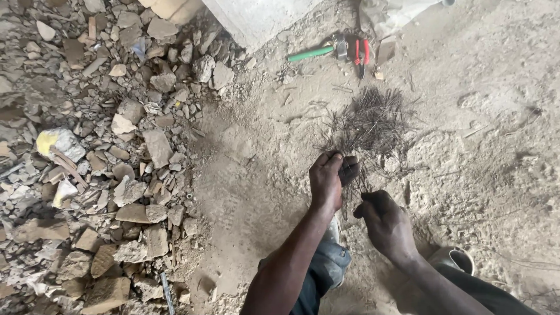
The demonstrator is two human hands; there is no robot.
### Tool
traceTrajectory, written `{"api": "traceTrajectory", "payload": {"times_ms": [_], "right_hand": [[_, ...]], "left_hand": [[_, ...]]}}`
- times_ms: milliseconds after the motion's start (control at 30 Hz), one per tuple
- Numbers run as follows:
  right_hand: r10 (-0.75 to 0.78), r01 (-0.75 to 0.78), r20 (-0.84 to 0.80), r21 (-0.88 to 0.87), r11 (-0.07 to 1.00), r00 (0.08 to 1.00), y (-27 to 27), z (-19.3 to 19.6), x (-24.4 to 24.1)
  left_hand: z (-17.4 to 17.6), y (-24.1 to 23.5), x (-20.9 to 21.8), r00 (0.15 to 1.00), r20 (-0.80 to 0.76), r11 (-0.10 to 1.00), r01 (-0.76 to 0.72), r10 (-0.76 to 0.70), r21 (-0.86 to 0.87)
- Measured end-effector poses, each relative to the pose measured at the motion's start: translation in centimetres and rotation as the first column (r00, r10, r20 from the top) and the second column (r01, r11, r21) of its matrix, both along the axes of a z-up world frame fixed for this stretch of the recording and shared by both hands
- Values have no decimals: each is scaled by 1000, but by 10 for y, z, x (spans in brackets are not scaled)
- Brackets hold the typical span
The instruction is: The person picks up thin wire pieces from a pile on the ground, bends them by hand, and cuts them into smaller segments using orange-handled pliers. The cut pieces are dropped back onto the pile.
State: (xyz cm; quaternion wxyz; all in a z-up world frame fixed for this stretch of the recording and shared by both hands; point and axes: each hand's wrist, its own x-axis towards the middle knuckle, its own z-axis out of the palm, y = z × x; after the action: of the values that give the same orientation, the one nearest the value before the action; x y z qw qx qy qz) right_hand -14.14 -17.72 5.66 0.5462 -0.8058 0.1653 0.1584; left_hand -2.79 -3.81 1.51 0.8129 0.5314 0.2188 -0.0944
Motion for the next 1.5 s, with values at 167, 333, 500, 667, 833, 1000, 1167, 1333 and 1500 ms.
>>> {"api": "traceTrajectory", "payload": {"times_ms": [167, 333, 500, 667, 833, 1000, 1167, 1333, 1500], "right_hand": [[-23, 24, 38, -7, 1000, 999, 9, -9, -6], [-45, 45, 11, 27, 999, 999, 15, -7, -14], [-208, 228, -113, 196, 954, 971, 4, 32, 3], [-393, 376, -74, 496, 783, 917, -25, 6, 21], [-315, 298, 21, 267, 917, 949, -58, 11, 32], [-265, 247, -22, 446, 860, 964, -78, -8, 33], [-247, 242, -55, 482, 842, 967, -77, -3, 31], [-192, 187, -36, 454, 871, 981, -80, -11, 31], [-170, 161, -17, 440, 883, 985, -81, -11, 28]], "left_hand": [[25, -14, -9, 989, -85, 983, -131, 121, -125], [25, -21, -17, 969, -141, 957, -225, 201, -182], [19, -22, -5, 998, -39, 989, -53, 48, -139], [-9, -23, 9, 975, 94, 976, 208, -202, -68], [-20, -11, 22, 936, 207, 953, 300, -286, -37], [5, 6, 36, 943, 147, 954, 300, -298, 8], [-4, 22, 41, 853, 276, 893, 449, -442, 43], [8, 20, 38, 794, 319, 856, 470, -517, 216], [7, 12, 34, 800, 293, 825, 389, -523, 410]]}}
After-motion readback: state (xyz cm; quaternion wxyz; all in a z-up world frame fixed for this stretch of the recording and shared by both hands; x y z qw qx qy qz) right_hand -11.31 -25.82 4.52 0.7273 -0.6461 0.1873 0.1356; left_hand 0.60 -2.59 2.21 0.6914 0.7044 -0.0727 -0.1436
